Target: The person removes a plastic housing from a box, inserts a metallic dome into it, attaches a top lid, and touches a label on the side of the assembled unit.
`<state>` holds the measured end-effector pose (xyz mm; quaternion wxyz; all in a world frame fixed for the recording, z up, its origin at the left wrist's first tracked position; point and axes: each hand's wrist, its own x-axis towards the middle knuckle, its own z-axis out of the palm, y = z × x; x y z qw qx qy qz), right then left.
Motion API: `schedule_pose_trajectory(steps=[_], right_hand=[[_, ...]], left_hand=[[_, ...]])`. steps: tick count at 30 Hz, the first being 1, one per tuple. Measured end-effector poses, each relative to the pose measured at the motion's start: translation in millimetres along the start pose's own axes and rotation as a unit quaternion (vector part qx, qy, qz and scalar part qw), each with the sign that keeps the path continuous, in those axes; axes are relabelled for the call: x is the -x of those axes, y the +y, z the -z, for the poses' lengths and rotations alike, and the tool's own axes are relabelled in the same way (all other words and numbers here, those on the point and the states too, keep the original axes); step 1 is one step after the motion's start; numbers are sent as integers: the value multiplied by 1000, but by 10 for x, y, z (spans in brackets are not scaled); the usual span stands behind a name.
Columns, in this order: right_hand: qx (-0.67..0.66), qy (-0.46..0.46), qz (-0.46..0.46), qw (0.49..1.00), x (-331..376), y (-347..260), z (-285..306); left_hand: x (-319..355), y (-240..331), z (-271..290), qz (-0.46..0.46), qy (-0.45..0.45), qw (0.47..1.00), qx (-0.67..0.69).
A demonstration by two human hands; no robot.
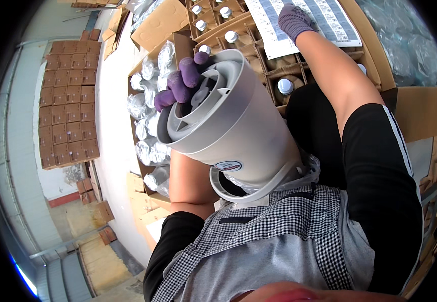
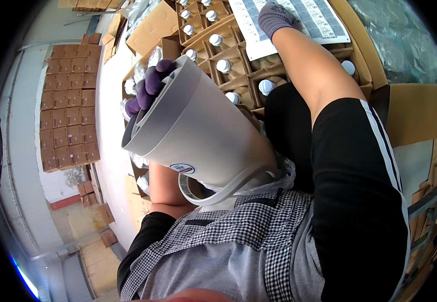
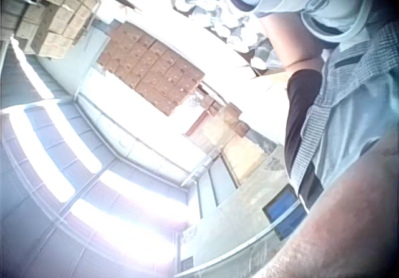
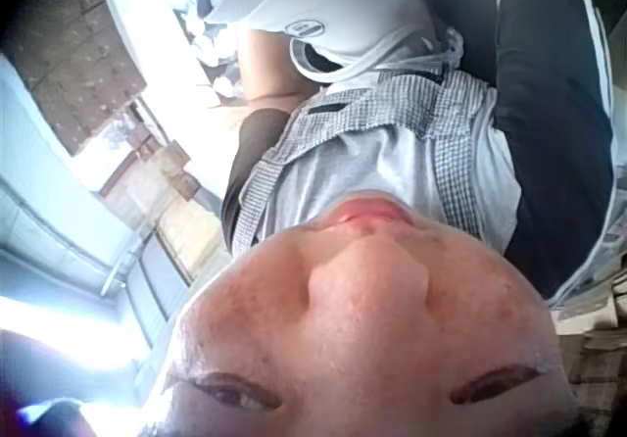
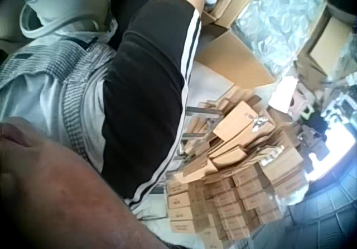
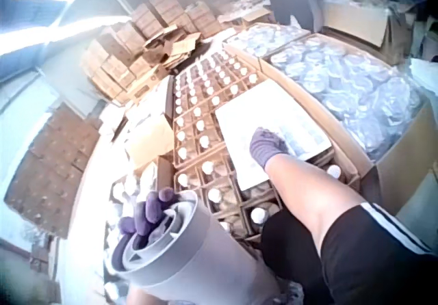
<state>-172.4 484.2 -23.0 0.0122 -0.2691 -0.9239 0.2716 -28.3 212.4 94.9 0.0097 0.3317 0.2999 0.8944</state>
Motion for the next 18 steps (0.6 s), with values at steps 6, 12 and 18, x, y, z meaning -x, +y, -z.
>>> schedule_pose_trajectory(steps=[6, 12, 18], right_hand=[[225, -94, 67, 968, -342, 336, 93], [79, -17, 5, 997, -6, 496, 345], [260, 70, 139, 953, 70, 501, 369]], left_hand=[[-149, 9, -248, 41, 31, 998, 31], [-161, 177, -216, 24, -86, 995, -41], [-88, 334, -272, 68, -61, 991, -96]])
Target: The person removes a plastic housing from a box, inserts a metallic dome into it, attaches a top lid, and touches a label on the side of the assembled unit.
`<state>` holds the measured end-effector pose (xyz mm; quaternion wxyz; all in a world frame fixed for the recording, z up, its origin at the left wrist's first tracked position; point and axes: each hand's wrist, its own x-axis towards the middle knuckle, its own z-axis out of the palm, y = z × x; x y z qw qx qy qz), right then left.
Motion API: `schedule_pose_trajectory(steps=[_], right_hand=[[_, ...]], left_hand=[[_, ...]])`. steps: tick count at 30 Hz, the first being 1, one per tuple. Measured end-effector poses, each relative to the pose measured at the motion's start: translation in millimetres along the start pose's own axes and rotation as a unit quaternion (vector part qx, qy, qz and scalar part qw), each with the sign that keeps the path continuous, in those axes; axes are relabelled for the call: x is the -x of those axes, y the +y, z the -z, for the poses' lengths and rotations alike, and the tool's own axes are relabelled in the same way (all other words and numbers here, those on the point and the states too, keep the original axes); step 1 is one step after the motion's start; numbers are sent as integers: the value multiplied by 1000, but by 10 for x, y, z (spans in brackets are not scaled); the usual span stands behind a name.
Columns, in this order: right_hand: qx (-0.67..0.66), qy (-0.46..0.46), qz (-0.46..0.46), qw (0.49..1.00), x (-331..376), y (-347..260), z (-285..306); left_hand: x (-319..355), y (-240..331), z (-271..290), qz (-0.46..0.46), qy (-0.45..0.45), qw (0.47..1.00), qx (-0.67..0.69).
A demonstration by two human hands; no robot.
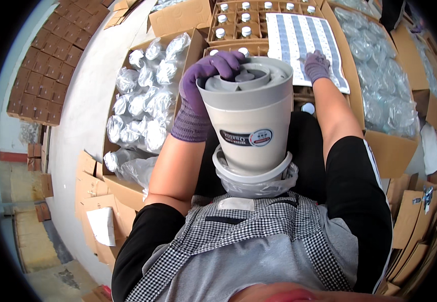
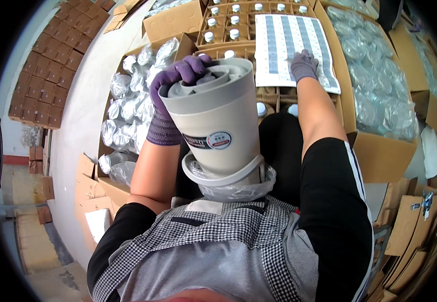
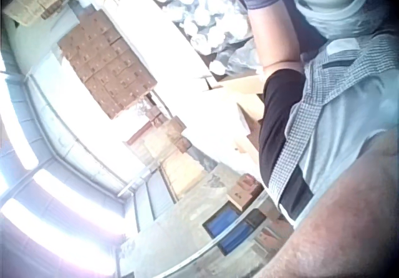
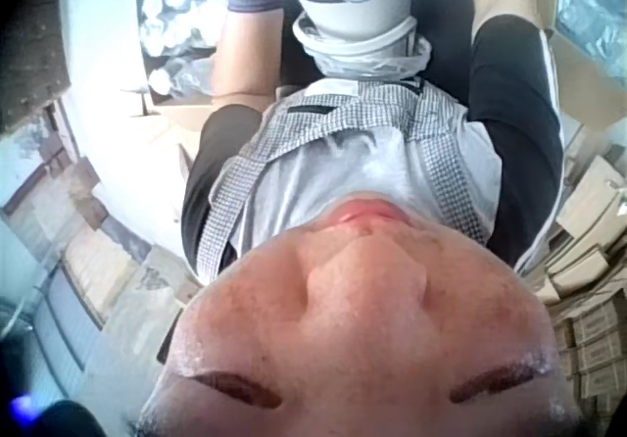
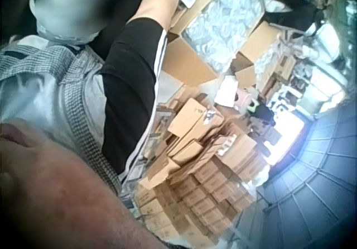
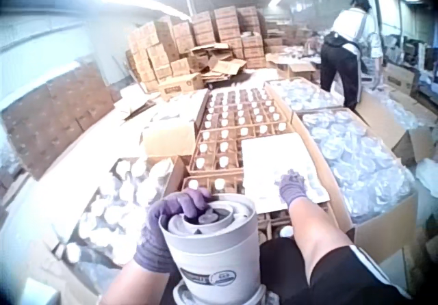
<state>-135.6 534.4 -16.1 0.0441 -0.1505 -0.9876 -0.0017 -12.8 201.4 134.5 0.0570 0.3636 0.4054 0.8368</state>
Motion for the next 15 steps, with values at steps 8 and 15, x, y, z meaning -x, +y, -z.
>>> schedule_pose_trajectory(steps=[8, 15], right_hand=[[-734, -145, 146, 648, 795, -123, 1002], [-448, -69, 351, 819, 2590, -61, 2203]], left_hand=[[139, 99, 80, -40, 69, 991, -105], [102, -13, 308, -42, 1, 991, -124]])
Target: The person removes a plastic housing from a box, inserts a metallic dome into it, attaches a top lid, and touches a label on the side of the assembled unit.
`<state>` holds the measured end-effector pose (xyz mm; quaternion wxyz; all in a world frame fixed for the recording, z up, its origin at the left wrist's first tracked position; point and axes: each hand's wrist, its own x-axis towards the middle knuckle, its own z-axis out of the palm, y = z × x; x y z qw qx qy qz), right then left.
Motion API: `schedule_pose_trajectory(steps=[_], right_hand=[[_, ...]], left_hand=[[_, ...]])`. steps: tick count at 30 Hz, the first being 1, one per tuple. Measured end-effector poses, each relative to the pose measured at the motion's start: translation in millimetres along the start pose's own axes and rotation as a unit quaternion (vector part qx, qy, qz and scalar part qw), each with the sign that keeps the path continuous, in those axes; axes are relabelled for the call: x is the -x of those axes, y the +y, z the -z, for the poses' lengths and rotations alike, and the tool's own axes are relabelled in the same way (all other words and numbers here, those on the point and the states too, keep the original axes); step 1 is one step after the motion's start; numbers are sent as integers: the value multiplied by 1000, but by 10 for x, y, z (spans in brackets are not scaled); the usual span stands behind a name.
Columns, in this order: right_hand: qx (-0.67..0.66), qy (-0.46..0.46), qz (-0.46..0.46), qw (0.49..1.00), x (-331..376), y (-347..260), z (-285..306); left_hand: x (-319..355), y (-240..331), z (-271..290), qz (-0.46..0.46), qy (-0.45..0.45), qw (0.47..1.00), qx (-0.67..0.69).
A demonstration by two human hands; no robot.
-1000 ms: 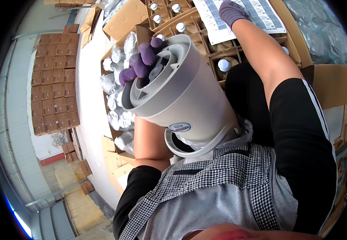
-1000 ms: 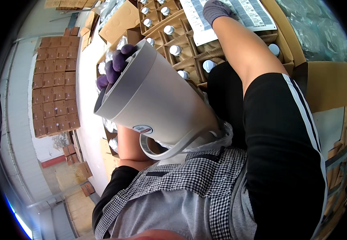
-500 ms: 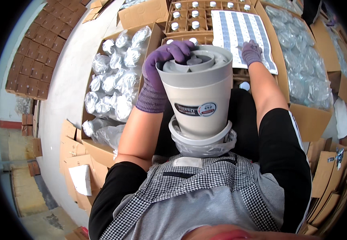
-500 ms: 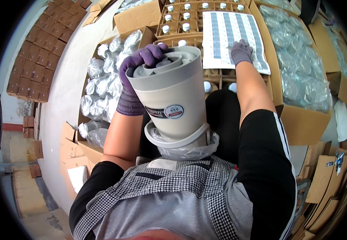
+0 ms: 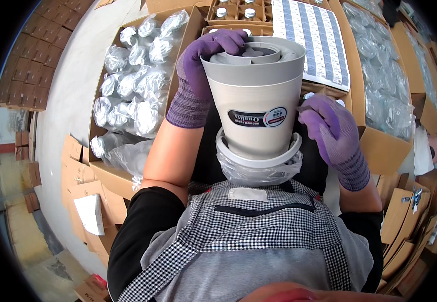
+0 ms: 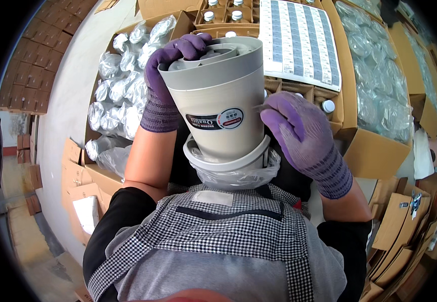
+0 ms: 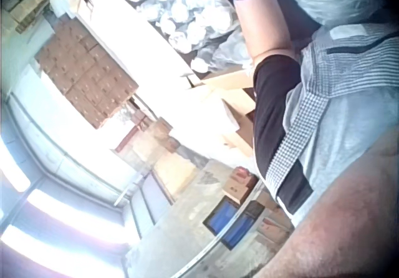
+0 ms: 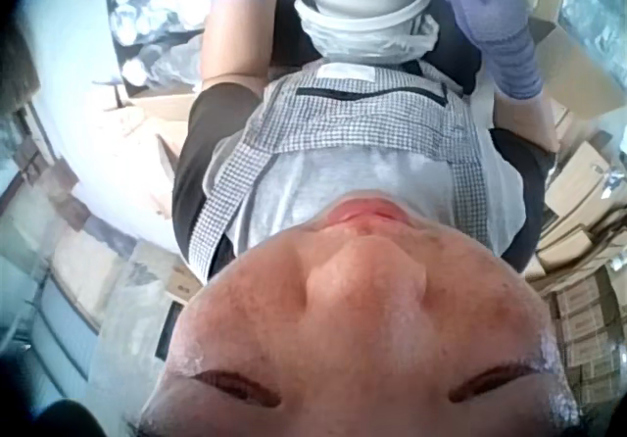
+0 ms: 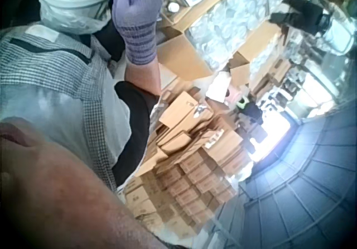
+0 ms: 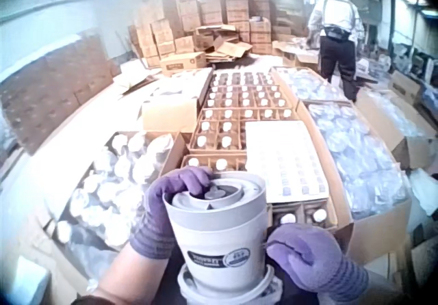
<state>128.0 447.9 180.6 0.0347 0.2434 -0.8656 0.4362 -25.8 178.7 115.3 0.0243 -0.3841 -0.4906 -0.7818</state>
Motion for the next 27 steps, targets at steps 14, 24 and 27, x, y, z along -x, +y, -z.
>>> schedule_pose_trajectory(steps=[14, 24, 27], right_hand=[[-60, 30, -128, 989, 33, -374, -275], [88, 88, 129, 984, 24, -357, -320], [89, 84, 201, 972, 67, -423, -260]], left_hand=[[105, 48, 48, -52, 12, 998, 16], [82, 167, -59, -15, 34, 999, -30], [33, 214, -265, 20, 53, 998, -24]])
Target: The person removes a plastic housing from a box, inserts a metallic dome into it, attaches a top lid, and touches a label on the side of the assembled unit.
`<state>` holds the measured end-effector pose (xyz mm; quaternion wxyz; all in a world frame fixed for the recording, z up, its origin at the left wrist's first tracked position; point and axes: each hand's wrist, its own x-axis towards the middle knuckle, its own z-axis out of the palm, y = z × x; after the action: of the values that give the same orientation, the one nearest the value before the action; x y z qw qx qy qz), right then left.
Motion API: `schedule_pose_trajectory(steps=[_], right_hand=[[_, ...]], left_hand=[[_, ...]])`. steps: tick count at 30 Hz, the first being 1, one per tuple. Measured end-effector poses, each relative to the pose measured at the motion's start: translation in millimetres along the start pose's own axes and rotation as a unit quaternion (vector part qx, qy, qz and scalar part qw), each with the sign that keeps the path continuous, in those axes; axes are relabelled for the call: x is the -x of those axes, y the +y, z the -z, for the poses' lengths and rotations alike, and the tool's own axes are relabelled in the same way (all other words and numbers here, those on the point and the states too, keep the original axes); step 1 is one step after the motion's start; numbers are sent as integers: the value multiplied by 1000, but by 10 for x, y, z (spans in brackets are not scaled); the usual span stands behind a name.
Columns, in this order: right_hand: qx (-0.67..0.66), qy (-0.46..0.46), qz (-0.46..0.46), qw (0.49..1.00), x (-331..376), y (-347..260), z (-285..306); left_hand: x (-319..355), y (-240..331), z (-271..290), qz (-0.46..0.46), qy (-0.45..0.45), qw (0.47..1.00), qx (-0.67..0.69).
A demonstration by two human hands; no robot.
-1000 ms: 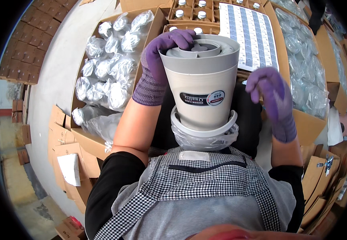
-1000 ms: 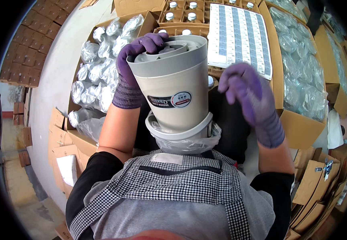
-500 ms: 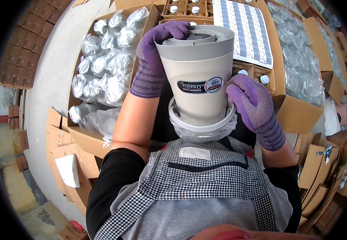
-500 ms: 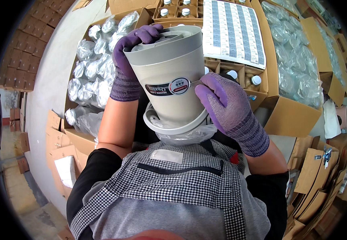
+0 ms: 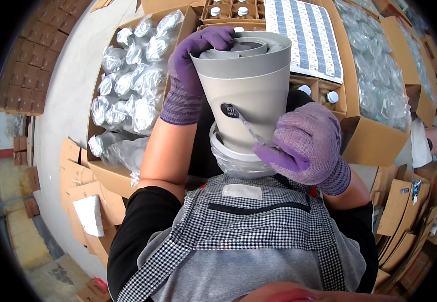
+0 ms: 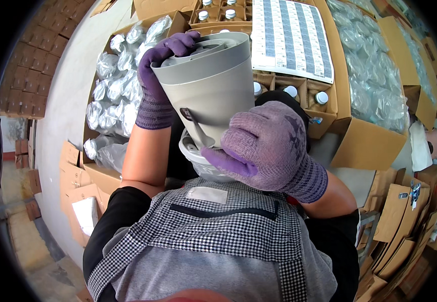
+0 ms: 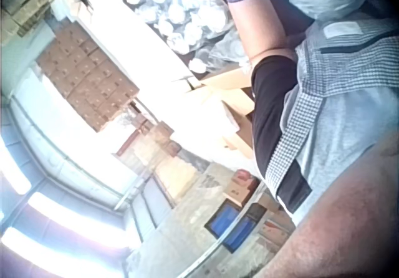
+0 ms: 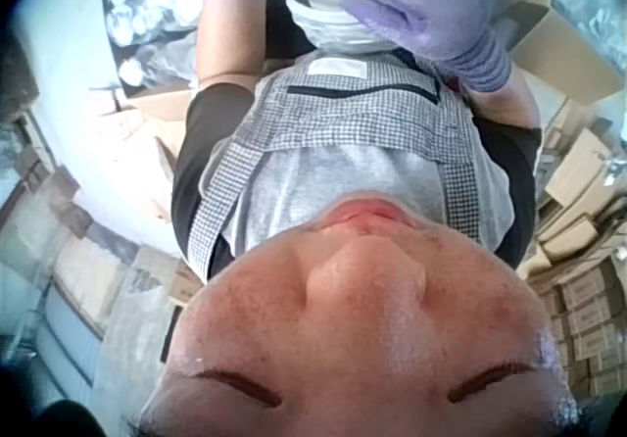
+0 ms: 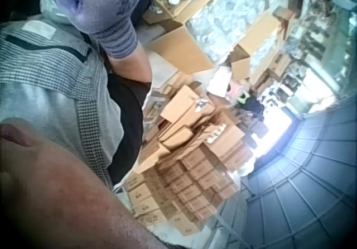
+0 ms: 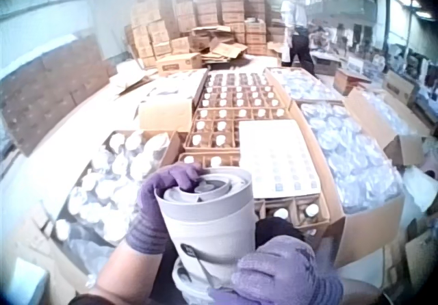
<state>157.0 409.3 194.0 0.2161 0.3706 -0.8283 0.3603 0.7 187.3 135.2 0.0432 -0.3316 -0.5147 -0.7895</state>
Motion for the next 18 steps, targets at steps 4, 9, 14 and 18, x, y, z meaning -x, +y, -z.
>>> schedule_pose_trajectory(steps=[4, 9, 14, 18], right_hand=[[-158, 90, -32, 983, 364, 270, 30], [-339, 89, -85, 933, 573, 397, 239], [-294, 48, -313, 902, 354, 303, 151], [-130, 60, -230, 963, 125, 146, -95]], left_hand=[[-25, 47, -50, -26, -35, 999, 33], [28, -44, 12, 23, 42, 998, 52], [-99, -75, -21, -25, -36, 998, 34], [-75, -74, -32, -32, -40, 997, 57]])
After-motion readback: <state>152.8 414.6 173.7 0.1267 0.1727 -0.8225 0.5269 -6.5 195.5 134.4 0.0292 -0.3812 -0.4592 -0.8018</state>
